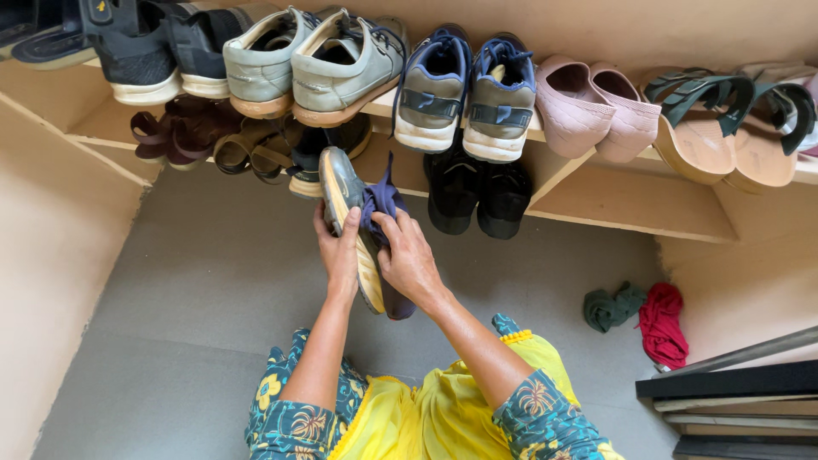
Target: The person sits on the floor and wipes a dark sneaker with a purple cloth, then places it on the shelf. They then pick up a second sneaker and wipe it with the same cloth.
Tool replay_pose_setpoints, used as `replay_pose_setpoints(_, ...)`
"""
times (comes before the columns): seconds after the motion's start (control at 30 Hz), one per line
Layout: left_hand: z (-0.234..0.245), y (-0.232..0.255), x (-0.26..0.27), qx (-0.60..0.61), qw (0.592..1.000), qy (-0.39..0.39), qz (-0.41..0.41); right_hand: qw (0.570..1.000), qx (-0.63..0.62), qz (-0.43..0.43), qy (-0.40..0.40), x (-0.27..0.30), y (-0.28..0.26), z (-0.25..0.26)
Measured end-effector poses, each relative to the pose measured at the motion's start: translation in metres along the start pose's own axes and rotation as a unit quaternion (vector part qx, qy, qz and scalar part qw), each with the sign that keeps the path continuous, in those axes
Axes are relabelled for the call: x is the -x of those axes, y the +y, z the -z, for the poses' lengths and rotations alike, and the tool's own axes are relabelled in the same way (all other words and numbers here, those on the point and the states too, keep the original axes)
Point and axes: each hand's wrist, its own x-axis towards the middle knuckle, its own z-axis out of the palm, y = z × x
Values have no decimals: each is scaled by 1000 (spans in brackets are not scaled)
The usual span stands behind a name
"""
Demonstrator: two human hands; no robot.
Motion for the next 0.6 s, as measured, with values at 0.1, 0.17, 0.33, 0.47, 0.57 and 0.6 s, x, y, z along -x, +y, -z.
replay_pose_setpoints(0.1, -1, -6, -2, 30, 999, -27, 8, 1000, -9, -8, 6, -4, 7, 0)
replay_pose_setpoints(0.17, -4, -11, -2, 20, 998, -46, 24, 999, -22, -17, 32, -7, 13, 0)
replay_pose_setpoints(0.33, -16, -16, 7, -46, 992, -109, 43, 991, -34, -40, 120, -20, 27, 9)
replay_pose_setpoints(0.47, -20, -12, 20, -87, 985, -133, 68, 983, -77, -108, 129, -23, 30, 17)
replay_pose_setpoints(0.57, -19, -9, 19, -113, 983, -131, 64, 983, -77, -118, 121, -24, 26, 16)
replay_pose_setpoints(0.6, -18, -9, 17, -120, 983, -130, 54, 983, -78, -117, 119, -23, 24, 16)
